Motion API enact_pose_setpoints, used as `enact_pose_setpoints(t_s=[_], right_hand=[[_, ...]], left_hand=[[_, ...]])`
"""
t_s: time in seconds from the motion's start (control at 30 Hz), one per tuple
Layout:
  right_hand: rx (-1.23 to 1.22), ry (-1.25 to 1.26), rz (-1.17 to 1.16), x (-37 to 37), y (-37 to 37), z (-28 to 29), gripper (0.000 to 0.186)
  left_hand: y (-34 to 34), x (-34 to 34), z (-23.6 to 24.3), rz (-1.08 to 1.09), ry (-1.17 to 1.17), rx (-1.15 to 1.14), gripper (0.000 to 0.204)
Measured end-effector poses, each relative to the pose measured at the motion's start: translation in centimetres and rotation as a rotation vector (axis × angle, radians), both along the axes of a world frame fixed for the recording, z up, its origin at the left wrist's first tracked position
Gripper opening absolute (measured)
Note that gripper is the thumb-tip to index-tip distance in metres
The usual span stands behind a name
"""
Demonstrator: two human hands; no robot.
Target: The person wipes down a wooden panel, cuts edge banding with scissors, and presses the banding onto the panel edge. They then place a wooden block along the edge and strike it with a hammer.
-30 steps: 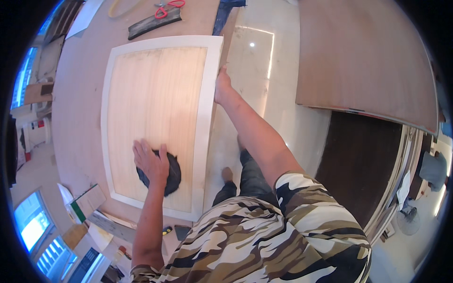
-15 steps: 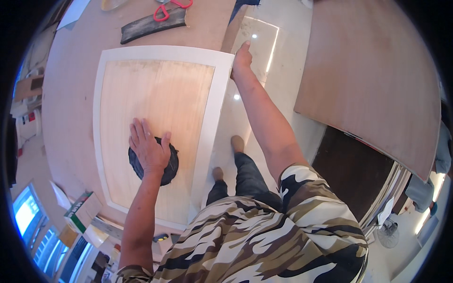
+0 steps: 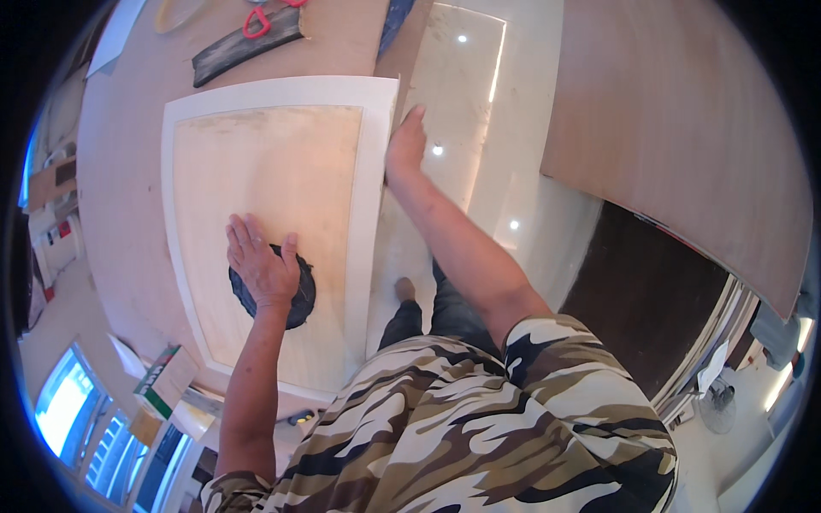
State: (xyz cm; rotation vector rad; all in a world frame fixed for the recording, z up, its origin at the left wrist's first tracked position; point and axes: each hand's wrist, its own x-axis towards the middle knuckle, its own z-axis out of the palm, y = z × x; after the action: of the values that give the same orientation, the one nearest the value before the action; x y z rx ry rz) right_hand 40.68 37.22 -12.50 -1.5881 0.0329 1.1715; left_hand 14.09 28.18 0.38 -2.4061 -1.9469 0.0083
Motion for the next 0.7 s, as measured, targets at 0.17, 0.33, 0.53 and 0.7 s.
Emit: enact_pose_setpoints(t_s=[0.17, 0.33, 0.53, 0.7], right_hand=[[-0.205, 0.099, 0.120, -6.4, -10.2, 1.3, 0.079], [-0.436, 0.233, 0.255, -8.8, -14.1, 2.8, 0.081], [0.126, 0.528, 0.012, -0.9, -1.0, 7.3, 0.096], [0.017, 0.752, 0.028, -0.9, -1.2, 9.0, 0.093]], left_hand=[[0.1, -0.1, -0.1, -0.005, 0.020, -0.024, 0.084], [-0.1, -0.4, 0.1, -0.009, 0.010, 0.014, 0.082], [-0.4, -0.4, -0.2, -0.009, 0.039, 0.052, 0.078], [-0.1, -0.3, -0.4, -0.007, 0.033, 0.085, 0.077]])
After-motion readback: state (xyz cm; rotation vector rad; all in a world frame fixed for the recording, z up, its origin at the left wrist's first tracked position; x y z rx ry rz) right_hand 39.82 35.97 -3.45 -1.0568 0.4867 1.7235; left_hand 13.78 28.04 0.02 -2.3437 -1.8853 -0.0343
